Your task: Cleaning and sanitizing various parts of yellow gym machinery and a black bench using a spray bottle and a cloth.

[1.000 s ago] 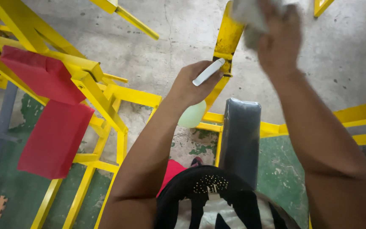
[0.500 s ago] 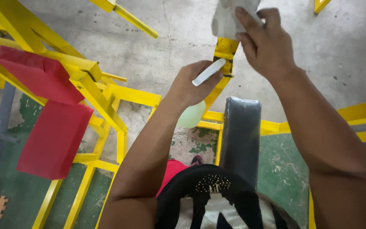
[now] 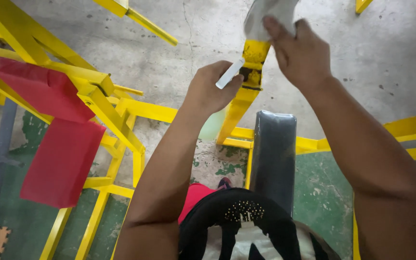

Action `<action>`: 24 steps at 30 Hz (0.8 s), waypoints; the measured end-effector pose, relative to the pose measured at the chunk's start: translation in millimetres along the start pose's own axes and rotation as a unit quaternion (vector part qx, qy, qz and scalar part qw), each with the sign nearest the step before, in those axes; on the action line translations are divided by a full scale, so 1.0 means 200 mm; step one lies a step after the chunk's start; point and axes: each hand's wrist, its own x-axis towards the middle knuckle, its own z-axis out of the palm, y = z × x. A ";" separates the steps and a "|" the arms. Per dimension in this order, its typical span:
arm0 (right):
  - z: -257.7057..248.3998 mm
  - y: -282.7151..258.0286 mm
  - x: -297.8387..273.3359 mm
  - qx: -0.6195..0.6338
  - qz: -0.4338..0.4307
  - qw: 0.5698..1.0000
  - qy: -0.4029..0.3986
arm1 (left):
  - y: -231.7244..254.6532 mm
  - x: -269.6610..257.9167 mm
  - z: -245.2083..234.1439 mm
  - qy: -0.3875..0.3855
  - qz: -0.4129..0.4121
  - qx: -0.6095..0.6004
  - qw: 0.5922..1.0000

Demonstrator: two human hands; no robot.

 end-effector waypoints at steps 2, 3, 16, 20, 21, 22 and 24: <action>-0.01 0.01 0.01 0.006 0.010 0.998 0.054 | 0.01 0.02 -0.01 0.011 0.011 0.014 1.000; 0.01 0.00 0.00 0.024 -0.010 0.998 0.059 | 0.03 0.02 -0.02 0.003 -0.025 0.008 1.000; -0.03 -0.03 0.02 0.006 -0.018 1.000 -0.013 | 0.11 0.04 0.01 -0.003 -0.017 0.025 1.000; -0.20 -0.03 -0.02 0.084 -0.008 0.992 -0.090 | 0.09 0.03 -0.01 -0.003 -0.002 0.026 1.000; -0.26 -0.02 -0.03 0.173 0.016 0.978 -0.117 | 0.11 0.02 -0.02 -0.009 -0.015 0.017 1.000; -0.32 -0.01 -0.05 0.260 0.039 0.954 -0.143 | 0.12 0.02 -0.03 -0.015 -0.028 0.009 0.999; -0.35 0.06 -0.06 0.363 0.041 0.920 -0.141 | 0.12 0.01 -0.04 -0.017 -0.028 0.012 0.999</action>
